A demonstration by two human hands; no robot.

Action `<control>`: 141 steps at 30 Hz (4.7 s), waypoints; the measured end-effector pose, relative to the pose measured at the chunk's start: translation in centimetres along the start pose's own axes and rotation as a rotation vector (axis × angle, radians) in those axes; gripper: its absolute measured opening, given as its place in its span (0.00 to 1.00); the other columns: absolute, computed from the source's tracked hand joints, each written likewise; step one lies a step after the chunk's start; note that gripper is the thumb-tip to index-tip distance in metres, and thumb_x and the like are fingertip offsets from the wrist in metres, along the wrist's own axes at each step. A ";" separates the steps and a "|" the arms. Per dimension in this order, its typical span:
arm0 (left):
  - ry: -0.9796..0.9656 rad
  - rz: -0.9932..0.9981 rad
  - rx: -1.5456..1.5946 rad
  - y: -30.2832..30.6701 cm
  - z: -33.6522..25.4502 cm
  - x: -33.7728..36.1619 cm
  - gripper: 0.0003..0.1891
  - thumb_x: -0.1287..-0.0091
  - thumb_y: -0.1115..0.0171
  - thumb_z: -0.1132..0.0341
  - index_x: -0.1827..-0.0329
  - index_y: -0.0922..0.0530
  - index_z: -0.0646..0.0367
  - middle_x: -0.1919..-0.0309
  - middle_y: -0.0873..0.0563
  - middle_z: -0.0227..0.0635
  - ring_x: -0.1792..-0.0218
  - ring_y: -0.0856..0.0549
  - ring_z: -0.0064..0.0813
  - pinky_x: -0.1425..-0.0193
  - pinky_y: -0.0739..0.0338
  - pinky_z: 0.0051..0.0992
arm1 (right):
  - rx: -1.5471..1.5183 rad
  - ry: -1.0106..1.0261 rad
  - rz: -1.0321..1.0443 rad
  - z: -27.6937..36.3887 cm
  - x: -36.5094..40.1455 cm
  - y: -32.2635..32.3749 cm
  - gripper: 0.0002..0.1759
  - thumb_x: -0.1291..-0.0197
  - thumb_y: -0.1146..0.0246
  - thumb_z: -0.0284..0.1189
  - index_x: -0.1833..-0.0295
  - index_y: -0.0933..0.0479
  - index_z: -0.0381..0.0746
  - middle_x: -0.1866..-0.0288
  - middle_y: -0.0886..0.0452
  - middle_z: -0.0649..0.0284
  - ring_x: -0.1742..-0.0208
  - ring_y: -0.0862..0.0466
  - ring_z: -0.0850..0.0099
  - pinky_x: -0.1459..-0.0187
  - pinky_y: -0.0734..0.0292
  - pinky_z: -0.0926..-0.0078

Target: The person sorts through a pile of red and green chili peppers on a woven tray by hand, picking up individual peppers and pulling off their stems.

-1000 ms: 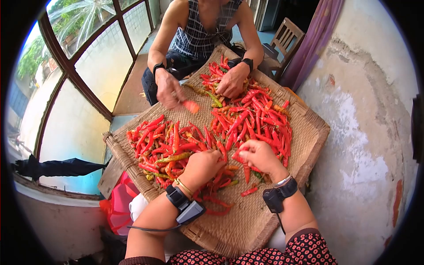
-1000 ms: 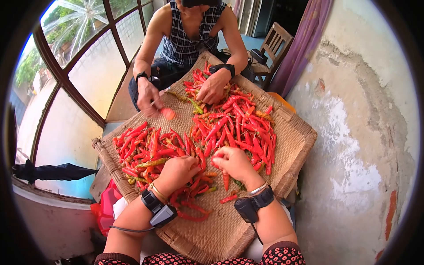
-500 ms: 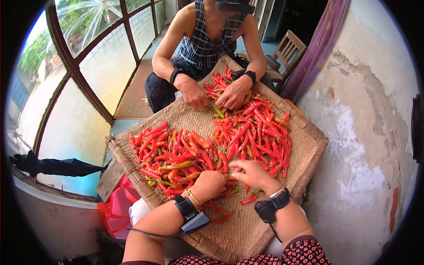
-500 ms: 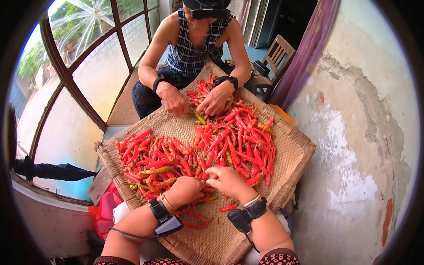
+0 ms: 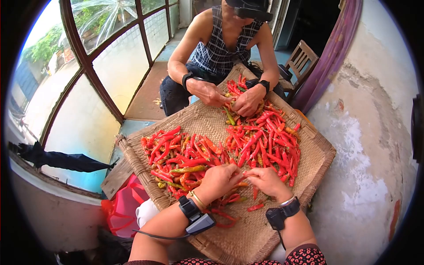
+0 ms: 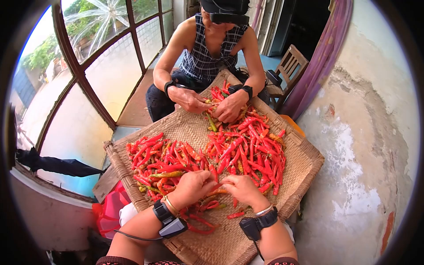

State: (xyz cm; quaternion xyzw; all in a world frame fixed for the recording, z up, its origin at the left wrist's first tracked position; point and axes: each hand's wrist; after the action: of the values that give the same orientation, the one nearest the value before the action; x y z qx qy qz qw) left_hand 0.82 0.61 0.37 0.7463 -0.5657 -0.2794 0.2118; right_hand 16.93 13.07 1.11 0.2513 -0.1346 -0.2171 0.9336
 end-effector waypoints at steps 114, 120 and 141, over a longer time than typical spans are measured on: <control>-0.062 0.142 -0.672 0.4 2.6 -0.3 0.18 0.46 0.41 0.70 0.51 0.24 0.58 0.59 0.22 0.38 0.60 0.21 0.38 0.60 0.23 0.34 | 0.477 0.136 0.044 -2.0 -1.1 -4.4 0.26 0.48 0.35 0.38 0.46 0.27 0.36 0.47 0.32 0.53 0.43 0.30 0.54 0.46 0.29 0.60; -0.047 0.098 -0.657 0.4 2.6 -0.3 0.11 0.47 0.40 0.68 0.60 0.22 0.59 0.64 0.23 0.39 0.61 0.20 0.39 0.61 0.23 0.35 | 0.189 0.022 -0.023 -2.2 -1.3 -3.7 0.25 0.47 0.34 0.34 0.49 0.27 0.28 0.50 0.29 0.53 0.49 0.25 0.59 0.49 0.27 0.66; 0.257 0.000 0.954 0.4 0.3 -0.9 0.08 0.34 0.41 0.70 0.55 0.24 0.63 0.69 0.19 0.25 0.72 0.23 0.13 0.68 0.26 0.17 | -0.256 0.006 0.018 0.0 -0.8 -2.3 0.14 0.46 0.34 0.29 0.56 0.25 0.34 0.73 0.21 0.67 0.69 0.21 0.74 0.64 0.26 0.75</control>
State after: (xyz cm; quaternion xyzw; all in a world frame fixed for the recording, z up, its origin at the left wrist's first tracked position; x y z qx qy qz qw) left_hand 0.10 1.37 0.54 0.7885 -0.6000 0.1048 -0.0854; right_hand 15.44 11.69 -0.18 0.1297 -0.1051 -0.2234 0.9603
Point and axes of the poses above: each hand's wrist, its own x-axis away from the middle knuckle, its own y-axis out of the back of the hand, z = x × y
